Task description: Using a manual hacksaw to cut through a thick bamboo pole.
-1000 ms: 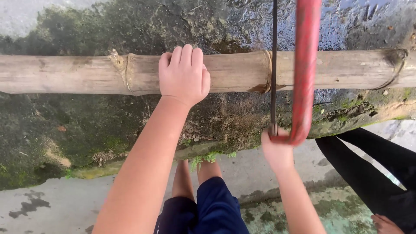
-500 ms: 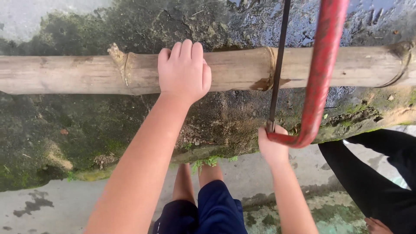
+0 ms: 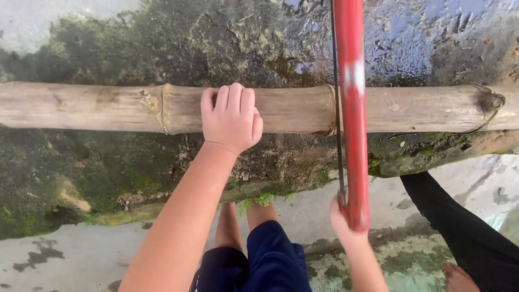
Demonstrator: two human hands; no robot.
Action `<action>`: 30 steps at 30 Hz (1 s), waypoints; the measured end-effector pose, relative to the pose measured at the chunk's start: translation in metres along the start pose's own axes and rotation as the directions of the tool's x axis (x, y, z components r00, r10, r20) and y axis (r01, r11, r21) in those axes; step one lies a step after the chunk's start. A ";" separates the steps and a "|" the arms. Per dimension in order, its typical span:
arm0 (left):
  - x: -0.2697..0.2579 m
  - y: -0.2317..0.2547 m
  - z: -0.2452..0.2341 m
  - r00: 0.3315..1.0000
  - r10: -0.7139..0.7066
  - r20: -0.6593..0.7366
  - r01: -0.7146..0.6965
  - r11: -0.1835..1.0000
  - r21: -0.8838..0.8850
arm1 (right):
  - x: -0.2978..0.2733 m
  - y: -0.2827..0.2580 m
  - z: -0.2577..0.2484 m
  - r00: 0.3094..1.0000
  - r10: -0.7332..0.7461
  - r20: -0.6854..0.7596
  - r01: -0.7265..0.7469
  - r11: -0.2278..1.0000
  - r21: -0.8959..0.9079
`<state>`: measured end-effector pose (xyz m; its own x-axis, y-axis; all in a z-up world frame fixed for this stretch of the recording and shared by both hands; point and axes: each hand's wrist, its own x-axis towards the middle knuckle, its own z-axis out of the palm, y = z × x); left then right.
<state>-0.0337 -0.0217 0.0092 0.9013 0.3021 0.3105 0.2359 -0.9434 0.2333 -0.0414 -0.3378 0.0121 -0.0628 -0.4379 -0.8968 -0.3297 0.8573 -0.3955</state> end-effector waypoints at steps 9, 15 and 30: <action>-0.019 -0.004 0.017 0.972 0.114 -0.204 -0.112 0.994 0.022 | 0.016 0.030 -0.041 0.388 -0.087 0.918 0.780 -0.499 -0.377; -0.009 -0.001 0.005 0.997 0.055 -0.049 -0.054 0.999 0.005 | 0.019 0.038 -0.033 0.848 -0.153 0.507 0.259 -0.715 -0.649; 0.039 -0.021 0.033 0.999 -0.047 0.009 0.046 0.988 0.147 | -0.014 0.029 0.033 0.509 0.031 0.860 0.763 -0.478 -0.435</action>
<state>0.0085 0.0051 -0.0141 0.8922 0.3452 0.2912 0.3276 -0.9385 0.1090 -0.0194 -0.2976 0.0065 0.7678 0.0368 -0.6397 -0.2997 -0.8618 -0.4093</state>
